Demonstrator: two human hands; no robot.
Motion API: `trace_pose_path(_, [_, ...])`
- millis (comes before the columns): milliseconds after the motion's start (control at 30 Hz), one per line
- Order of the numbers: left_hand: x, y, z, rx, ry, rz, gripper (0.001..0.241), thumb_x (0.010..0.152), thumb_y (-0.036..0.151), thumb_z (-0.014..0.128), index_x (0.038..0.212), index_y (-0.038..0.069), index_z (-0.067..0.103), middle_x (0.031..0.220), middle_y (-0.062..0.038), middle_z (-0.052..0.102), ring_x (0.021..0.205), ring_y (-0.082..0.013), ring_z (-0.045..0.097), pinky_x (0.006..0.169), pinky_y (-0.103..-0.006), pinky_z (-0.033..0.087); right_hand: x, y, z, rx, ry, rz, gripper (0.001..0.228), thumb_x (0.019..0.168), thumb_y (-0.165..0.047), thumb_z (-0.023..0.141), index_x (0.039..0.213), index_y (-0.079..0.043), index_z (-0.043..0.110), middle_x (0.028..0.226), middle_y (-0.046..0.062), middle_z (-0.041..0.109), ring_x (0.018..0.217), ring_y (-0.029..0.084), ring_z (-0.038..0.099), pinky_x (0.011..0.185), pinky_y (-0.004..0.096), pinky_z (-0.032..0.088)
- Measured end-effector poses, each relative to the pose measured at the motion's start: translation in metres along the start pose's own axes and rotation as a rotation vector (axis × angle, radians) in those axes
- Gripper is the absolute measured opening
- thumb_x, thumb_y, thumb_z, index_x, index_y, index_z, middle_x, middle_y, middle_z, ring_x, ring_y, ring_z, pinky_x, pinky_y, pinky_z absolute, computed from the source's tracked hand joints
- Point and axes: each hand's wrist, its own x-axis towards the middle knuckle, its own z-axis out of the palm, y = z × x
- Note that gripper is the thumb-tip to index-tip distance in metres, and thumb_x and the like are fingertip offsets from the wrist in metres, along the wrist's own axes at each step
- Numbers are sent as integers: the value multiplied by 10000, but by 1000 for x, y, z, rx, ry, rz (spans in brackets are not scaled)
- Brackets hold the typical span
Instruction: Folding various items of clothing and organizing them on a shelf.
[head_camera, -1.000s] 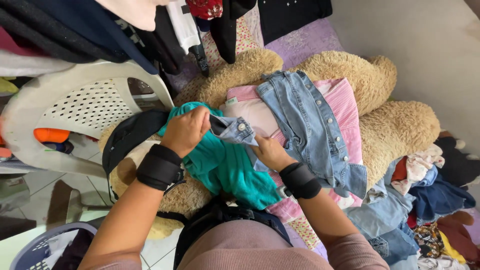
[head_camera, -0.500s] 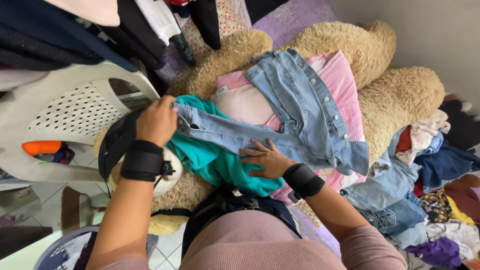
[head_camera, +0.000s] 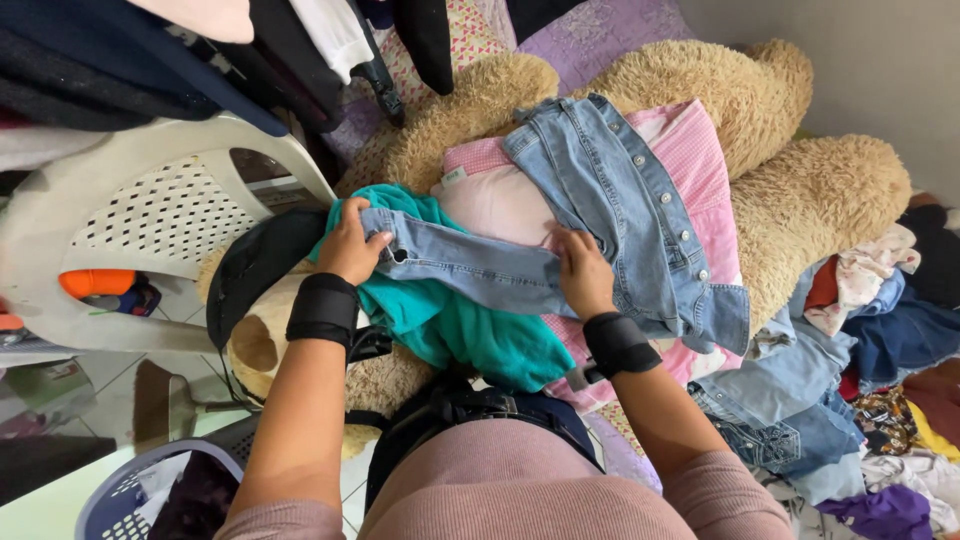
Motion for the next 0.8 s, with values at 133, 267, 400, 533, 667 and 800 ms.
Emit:
trace_pose_path(133, [0, -11, -3, 110, -56, -128, 548, 904, 320, 761, 1335, 152, 467, 1148, -238, 708, 1062, -465, 665, 888, -545, 514, 9, 15, -9, -159, -10, 132, 266, 1007, -235, 595, 1239, -160, 701, 1203, 81, 667, 1032, 360, 670, 837, 458, 537])
trace_pose_path(267, [1, -21, -3, 248, 17, -170, 477, 914, 306, 757, 1279, 167, 483, 1138, -210, 720, 1039, -454, 677, 838, -564, 520, 11, 54, -2, -134, -33, -53, 212, 972, -238, 680, 1149, -124, 703, 1161, 106, 628, 980, 364, 672, 817, 466, 544])
trace_pose_path(400, [0, 3, -6, 388, 9, -204, 738, 840, 341, 795, 1438, 170, 396, 1167, -292, 641, 966, -486, 663, 790, -561, 522, 5, 41, -5, -100, -28, -33, 382, 875, -152, 712, 1252, -154, 649, 1197, 117, 608, 1038, 374, 667, 870, 458, 543])
trace_pose_path(533, [6, -21, -5, 397, -92, -352, 908, 804, 471, 838, 1470, 118, 331, 1255, -333, 570, 1068, -520, 624, 879, -587, 512, -14, 10, -26, 45, -4, -136, 709, 740, -134, 757, 1417, -130, 545, 1272, 197, 523, 1106, 430, 594, 916, 476, 506])
trace_pose_path(667, [23, -25, -20, 338, -243, -286, 585, 898, 391, 781, 1257, -5, 541, 1090, -279, 720, 837, -385, 720, 770, -486, 590, -64, 6, -48, -98, -22, -211, 666, 675, -196, 833, 1290, -151, 581, 1263, 194, 535, 1163, 414, 559, 918, 468, 441])
trace_pose_path(800, [48, 56, -62, -33, -206, -210, 628, 853, 108, 739, 1384, 118, 403, 905, -227, 712, 537, -315, 693, 546, -475, 568, -121, 60, -47, -423, -2, -66, 488, 766, -233, 800, 1228, -181, 653, 1180, 104, 643, 1110, 332, 617, 888, 436, 434])
